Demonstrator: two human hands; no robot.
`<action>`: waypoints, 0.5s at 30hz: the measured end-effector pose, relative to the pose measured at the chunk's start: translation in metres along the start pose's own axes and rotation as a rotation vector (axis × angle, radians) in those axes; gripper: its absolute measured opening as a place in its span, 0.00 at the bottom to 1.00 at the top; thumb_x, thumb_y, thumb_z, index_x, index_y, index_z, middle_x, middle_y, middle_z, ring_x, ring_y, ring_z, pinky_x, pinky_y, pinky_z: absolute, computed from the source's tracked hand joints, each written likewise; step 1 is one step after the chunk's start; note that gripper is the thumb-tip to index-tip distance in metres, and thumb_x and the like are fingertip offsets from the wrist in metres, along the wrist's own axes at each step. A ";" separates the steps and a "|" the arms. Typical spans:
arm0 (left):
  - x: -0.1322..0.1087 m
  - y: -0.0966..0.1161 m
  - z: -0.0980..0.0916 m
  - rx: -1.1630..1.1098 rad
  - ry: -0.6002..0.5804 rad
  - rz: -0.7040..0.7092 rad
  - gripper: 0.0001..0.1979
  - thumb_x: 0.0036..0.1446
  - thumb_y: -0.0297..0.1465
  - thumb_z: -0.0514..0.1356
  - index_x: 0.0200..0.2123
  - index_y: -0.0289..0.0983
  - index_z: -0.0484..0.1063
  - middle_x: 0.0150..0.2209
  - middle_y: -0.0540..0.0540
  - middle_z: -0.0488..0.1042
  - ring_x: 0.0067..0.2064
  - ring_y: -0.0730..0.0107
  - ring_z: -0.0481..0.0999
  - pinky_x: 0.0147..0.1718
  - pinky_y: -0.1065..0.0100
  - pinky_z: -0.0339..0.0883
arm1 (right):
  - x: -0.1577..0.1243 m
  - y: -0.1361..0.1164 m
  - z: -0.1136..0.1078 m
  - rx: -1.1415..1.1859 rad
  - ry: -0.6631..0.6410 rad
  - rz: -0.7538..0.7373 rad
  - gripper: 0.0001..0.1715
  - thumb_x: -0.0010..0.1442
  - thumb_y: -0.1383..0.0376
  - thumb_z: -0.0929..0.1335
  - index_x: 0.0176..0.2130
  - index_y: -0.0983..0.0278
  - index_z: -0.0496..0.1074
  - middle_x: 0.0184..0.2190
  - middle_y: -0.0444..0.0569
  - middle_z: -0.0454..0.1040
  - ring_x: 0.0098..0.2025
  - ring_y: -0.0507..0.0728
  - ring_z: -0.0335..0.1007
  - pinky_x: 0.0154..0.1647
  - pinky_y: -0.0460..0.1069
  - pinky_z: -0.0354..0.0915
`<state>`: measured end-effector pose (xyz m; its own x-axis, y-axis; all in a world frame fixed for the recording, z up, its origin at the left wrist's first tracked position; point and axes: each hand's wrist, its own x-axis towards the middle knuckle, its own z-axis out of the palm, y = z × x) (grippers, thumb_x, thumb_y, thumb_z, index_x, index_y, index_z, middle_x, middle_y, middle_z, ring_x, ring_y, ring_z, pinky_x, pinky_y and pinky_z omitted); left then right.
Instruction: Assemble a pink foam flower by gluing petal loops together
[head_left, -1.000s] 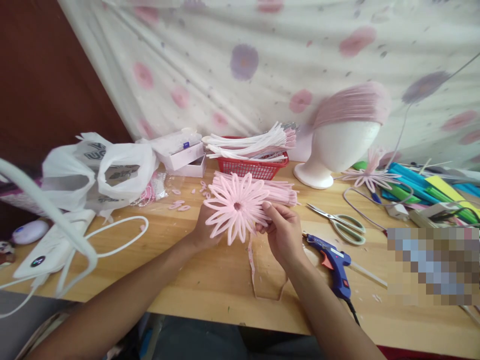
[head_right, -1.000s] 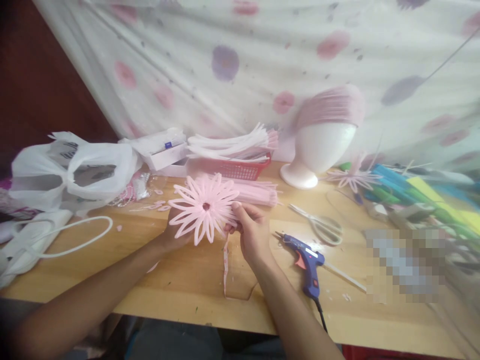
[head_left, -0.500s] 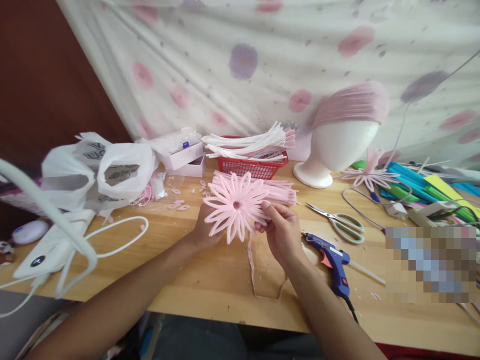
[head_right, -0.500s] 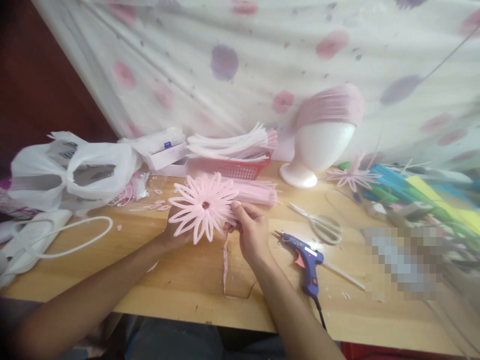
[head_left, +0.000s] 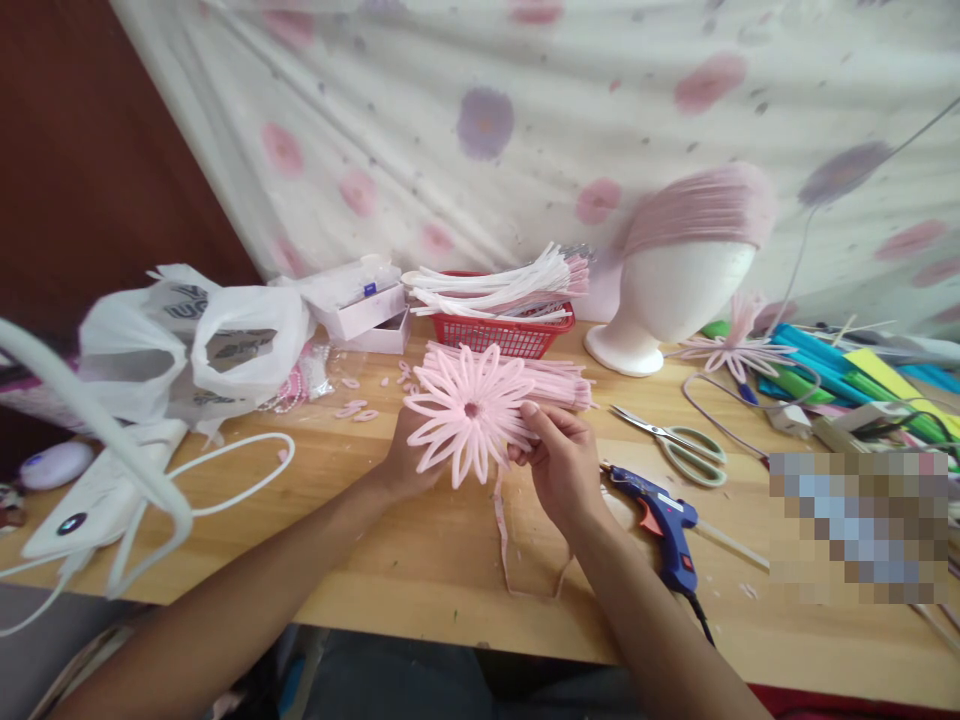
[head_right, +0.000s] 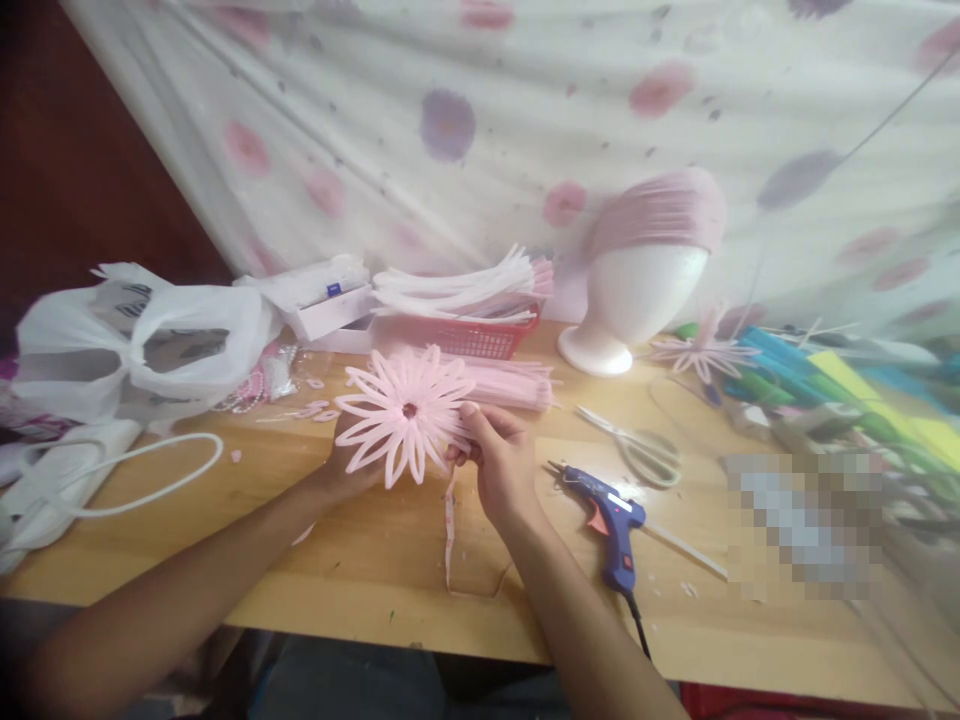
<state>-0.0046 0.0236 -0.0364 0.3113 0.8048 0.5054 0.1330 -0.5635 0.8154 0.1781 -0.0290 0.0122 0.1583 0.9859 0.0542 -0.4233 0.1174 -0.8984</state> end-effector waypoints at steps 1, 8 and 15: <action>0.000 -0.001 0.000 -0.002 -0.008 0.021 0.24 0.59 0.57 0.60 0.26 0.43 0.76 0.31 0.42 0.79 0.39 0.51 0.79 0.44 0.44 0.76 | 0.000 0.000 0.000 -0.001 0.000 -0.002 0.17 0.51 0.54 0.80 0.27 0.65 0.81 0.20 0.43 0.74 0.19 0.47 0.64 0.19 0.42 0.64; 0.002 0.003 -0.003 -0.008 -0.008 0.022 0.25 0.53 0.59 0.63 0.27 0.43 0.77 0.32 0.42 0.80 0.38 0.50 0.79 0.45 0.44 0.76 | -0.001 0.000 0.001 -0.013 0.000 0.003 0.17 0.52 0.54 0.79 0.27 0.65 0.81 0.20 0.43 0.74 0.19 0.48 0.64 0.19 0.43 0.64; 0.001 0.003 -0.002 -0.007 -0.002 -0.001 0.25 0.55 0.58 0.63 0.26 0.42 0.75 0.30 0.42 0.79 0.37 0.51 0.78 0.42 0.45 0.77 | -0.001 0.000 0.001 0.003 0.004 0.005 0.16 0.50 0.54 0.80 0.27 0.64 0.81 0.20 0.43 0.74 0.19 0.47 0.64 0.19 0.42 0.65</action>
<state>-0.0060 0.0234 -0.0330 0.3129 0.8049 0.5041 0.1270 -0.5615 0.8177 0.1769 -0.0297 0.0132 0.1594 0.9860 0.0482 -0.4266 0.1128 -0.8974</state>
